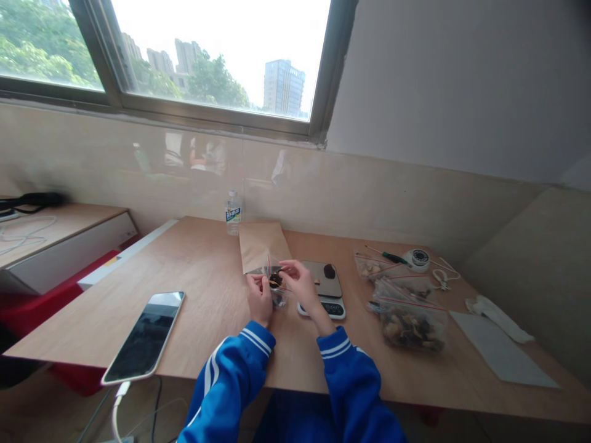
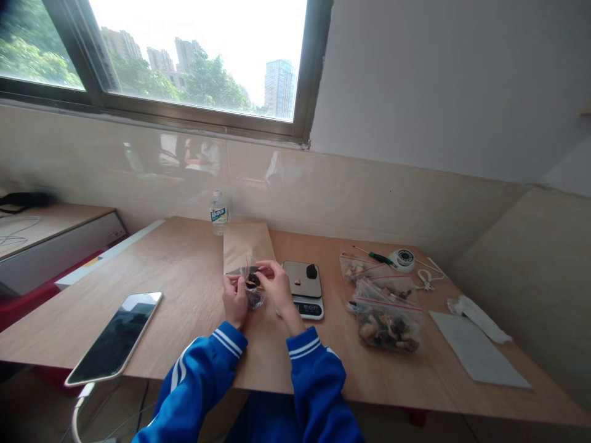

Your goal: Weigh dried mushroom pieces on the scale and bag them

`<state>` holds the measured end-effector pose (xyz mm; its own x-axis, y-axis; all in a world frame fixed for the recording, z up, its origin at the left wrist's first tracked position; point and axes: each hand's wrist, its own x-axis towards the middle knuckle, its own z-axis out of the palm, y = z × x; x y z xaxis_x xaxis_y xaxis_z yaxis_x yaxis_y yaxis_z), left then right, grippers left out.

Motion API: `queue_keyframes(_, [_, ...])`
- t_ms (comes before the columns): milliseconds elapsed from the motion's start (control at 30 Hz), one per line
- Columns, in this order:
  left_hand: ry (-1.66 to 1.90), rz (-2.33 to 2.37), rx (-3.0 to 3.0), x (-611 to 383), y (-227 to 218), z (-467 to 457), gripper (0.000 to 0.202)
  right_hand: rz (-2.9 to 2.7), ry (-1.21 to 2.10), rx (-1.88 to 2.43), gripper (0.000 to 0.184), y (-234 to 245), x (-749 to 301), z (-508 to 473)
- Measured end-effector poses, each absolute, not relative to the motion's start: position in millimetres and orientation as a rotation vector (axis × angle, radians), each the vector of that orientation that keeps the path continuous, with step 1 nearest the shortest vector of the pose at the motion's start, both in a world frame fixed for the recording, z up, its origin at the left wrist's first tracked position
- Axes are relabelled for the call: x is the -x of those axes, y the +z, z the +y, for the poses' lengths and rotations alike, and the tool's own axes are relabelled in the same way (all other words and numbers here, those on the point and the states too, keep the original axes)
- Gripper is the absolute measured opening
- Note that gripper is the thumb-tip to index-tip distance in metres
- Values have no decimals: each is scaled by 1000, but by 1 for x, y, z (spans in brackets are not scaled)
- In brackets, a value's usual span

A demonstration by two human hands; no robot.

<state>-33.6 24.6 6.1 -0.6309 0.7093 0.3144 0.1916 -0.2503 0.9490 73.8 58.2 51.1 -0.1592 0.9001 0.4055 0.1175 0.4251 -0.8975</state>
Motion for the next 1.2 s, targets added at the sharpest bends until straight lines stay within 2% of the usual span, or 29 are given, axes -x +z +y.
queue_keyframes(67, [1941, 1625, -1097, 34, 7, 24, 21, -1712, 907, 837, 18, 53, -65, 50])
queue_keyframes(200, [1937, 1651, -1086, 34, 6, 25, 21, -1762, 702, 824, 22, 56, -82, 48])
queue_keyframes(400, [1910, 1691, -1071, 33, 5, 25, 23, -1842, 344, 1198, 22, 29, -147, 68])
queue_keyframes(533, [1907, 1675, -1087, 33, 6, 24, 22, -1955, 394, 1263, 16, 9, -166, 73])
queue_keyframes(667, [1899, 1676, -1088, 33, 6, 24, 22, -1780, 428, 1244, 16, 18, -155, 73])
queue_keyframes(867, [1919, 1648, -1069, 35, 2, 26, 23, -1709, 640, 1002, 35, 60, -114, 66])
queue_keyframes(967, [1920, 1624, -1056, 35, 0, 27, 23, -1743, 685, 969, 37, 59, -113, 68])
queue_keyframes(1200, [1899, 1653, -1070, 34, 2, 26, 22, -1685, 101, 1354, 37, 5, -175, 101])
